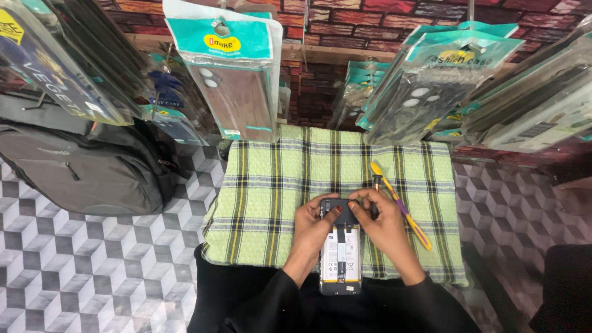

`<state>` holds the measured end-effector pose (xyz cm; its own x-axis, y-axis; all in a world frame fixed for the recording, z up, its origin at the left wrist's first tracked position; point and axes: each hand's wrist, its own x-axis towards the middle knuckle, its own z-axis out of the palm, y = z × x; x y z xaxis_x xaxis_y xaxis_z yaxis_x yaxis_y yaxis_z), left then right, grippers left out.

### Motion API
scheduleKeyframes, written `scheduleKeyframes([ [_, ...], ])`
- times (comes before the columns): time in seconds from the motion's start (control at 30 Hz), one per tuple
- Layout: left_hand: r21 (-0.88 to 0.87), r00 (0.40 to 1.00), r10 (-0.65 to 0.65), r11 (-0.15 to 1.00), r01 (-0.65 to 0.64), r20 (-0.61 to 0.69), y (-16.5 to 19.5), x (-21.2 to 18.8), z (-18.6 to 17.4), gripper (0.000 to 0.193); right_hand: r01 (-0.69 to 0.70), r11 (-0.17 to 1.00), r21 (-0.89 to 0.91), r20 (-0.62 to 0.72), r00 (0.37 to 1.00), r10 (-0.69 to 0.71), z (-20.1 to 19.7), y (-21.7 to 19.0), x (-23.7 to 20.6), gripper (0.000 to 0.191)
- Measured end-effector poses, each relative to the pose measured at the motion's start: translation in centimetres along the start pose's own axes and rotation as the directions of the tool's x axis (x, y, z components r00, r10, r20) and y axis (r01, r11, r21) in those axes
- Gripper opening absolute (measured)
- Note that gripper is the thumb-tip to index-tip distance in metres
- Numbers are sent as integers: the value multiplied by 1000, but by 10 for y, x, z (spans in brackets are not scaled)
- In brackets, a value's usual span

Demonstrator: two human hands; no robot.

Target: The person uses a screwdriver to remove screws from the back of a disassembled smartphone. They manipulate the phone's internal components and casing while seated on the floor.

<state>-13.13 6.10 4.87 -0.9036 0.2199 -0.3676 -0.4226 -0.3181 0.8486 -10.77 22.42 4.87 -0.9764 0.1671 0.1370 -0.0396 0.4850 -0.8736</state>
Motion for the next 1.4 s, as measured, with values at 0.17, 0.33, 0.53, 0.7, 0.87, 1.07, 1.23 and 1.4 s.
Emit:
scheduleKeyframes([
  [0.17, 37, 1000, -15, 999, 16, -14, -6, 3, 0, 32, -324, 863, 387, 144, 946, 291, -4, 21, 3, 24],
  [0.33, 18, 998, -29, 999, 30, -51, -9, 7, -3, 32, -146, 885, 443, 141, 986, 92, -12, 13, 8, 52],
  [0.53, 36, 992, -103, 994, 106, -75, -10, 8, -8, 31, -12, 924, 383, -103, 993, 56, -8, -15, 2, 79],
  [0.7, 73, 998, -23, 997, 27, -58, -17, 9, -9, 30, 205, 887, 415, -266, 959, -97, 6, -22, -6, 68],
  [0.87, 42, 997, -54, 998, 56, -56, -22, 12, -8, 30, 303, 859, 413, -350, 923, -157, 14, -19, -6, 64],
  [1.07, 38, 997, -54, 998, 56, -56, -23, 10, -9, 30, 318, 858, 402, -345, 921, -180, 15, -14, -7, 65],
  [1.23, 65, 995, -69, 995, 73, -66, -25, 9, -7, 30, 331, 866, 375, -352, 915, -197, 17, -9, -8, 64],
  [1.4, 44, 996, -66, 997, 69, -63, -24, 7, -5, 30, 331, 881, 337, -358, 911, -206, 19, -5, -7, 64],
])
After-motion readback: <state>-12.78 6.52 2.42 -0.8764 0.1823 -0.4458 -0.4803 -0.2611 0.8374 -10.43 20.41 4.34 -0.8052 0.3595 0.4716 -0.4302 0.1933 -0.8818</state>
